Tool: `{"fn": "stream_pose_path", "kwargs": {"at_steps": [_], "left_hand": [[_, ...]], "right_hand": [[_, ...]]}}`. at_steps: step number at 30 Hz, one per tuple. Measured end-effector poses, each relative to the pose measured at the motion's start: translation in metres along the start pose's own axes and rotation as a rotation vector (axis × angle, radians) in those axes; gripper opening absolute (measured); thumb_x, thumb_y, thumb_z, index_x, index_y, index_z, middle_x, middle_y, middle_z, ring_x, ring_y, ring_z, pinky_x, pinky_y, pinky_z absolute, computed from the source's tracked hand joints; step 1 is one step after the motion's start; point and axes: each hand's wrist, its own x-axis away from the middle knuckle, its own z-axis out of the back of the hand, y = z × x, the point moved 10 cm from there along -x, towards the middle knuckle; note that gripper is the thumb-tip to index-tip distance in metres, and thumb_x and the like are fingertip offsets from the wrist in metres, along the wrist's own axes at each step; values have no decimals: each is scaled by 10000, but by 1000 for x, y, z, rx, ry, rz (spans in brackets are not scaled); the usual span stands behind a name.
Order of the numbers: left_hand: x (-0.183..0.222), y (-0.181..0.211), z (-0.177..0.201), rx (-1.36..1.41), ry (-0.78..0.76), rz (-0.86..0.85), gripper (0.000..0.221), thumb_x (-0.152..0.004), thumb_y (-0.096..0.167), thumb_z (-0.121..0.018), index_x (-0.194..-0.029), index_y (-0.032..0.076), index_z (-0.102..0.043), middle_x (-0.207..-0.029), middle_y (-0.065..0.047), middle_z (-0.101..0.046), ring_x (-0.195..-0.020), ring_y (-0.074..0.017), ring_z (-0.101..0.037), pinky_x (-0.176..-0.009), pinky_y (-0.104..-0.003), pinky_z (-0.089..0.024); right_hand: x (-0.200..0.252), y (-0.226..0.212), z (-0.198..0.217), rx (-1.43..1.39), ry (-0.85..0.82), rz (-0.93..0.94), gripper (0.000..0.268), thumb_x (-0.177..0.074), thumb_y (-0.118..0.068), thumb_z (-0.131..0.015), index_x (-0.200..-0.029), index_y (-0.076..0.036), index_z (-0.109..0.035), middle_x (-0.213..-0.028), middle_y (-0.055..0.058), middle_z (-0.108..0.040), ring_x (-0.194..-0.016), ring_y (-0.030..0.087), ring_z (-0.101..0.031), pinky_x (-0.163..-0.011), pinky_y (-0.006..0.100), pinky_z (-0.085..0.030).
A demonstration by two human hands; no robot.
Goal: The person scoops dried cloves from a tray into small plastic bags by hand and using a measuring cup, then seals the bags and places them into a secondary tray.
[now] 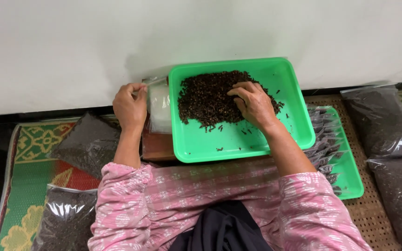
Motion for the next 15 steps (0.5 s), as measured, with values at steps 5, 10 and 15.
{"fn": "stream_pose_path", "kwargs": {"at_steps": [5, 10, 15], "left_hand": [[-7, 61, -13, 215, 59, -93, 67, -909, 199, -803, -956, 162, -773, -868, -35, -709, -710, -157, -635, -693, -338, -546], [-4, 127, -74, 408, -172, -106, 99, -921, 296, -785, -951, 203, -774, -800, 6, -739, -724, -126, -669, -710, -339, -550], [17, 105, -149, 454, -375, -12, 112, -973, 296, -686, -947, 245, -781, -707, 0, -752, -705, -147, -721, -698, -327, -564]], "right_hand": [[-2, 3, -3, 47, 7, 12, 190, -949, -221, -713, -1126, -289, -709, -1214, -22, -645, -1088, 289, -650, -839, 439, -605], [-2, -3, 5, 18, 55, 22, 181, -947, -184, -709, -1116, -246, -728, -1195, 2, -665, -1058, 302, -670, -855, 434, -597], [-4, 0, 47, -206, 311, -18, 259, -1029, -99, -619, -1238, -216, -718, -1241, 69, -645, -1140, 317, -676, -933, 429, -583]]}}
